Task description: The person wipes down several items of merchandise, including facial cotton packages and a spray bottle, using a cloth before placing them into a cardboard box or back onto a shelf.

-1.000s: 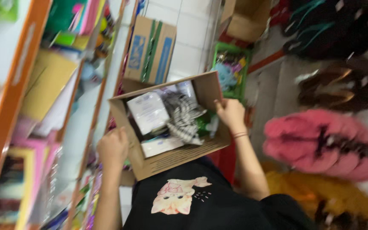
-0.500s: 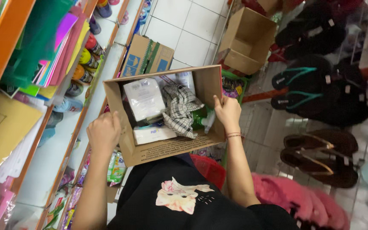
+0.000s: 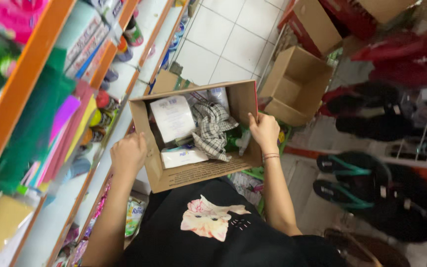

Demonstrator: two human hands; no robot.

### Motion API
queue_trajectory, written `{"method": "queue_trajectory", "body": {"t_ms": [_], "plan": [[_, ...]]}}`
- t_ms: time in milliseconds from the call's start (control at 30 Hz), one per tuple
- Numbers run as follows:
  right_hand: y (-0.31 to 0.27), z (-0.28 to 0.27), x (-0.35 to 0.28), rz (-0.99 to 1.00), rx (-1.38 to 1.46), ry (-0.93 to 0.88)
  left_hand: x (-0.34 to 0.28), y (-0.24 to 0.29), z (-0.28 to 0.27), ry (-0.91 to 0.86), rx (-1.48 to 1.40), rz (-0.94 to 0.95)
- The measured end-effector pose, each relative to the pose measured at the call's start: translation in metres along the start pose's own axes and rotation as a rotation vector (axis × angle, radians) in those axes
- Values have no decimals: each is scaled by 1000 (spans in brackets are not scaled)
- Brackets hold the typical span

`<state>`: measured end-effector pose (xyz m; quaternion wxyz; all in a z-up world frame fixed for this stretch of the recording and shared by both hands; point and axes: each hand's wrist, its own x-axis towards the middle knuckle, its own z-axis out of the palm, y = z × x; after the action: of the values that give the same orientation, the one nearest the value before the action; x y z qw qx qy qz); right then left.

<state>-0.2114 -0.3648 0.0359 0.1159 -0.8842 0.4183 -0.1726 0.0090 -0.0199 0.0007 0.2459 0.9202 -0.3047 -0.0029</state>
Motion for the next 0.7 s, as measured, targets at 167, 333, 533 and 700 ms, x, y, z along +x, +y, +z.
{"method": "queue_trajectory", "body": {"t_ms": [167,333,533,700], "plan": [[-1,3,77,-20,-20,-60,46,19,13,-33,-46,-56],[2,17,158,-142,-38,-95,76,40,34,-95,-25,-182],[11,50,260,-363,-62,-215,91,72,82,-29,8,-346],[16,92,336,-562,-80,-299,106,100,140,63,0,-506]]}}
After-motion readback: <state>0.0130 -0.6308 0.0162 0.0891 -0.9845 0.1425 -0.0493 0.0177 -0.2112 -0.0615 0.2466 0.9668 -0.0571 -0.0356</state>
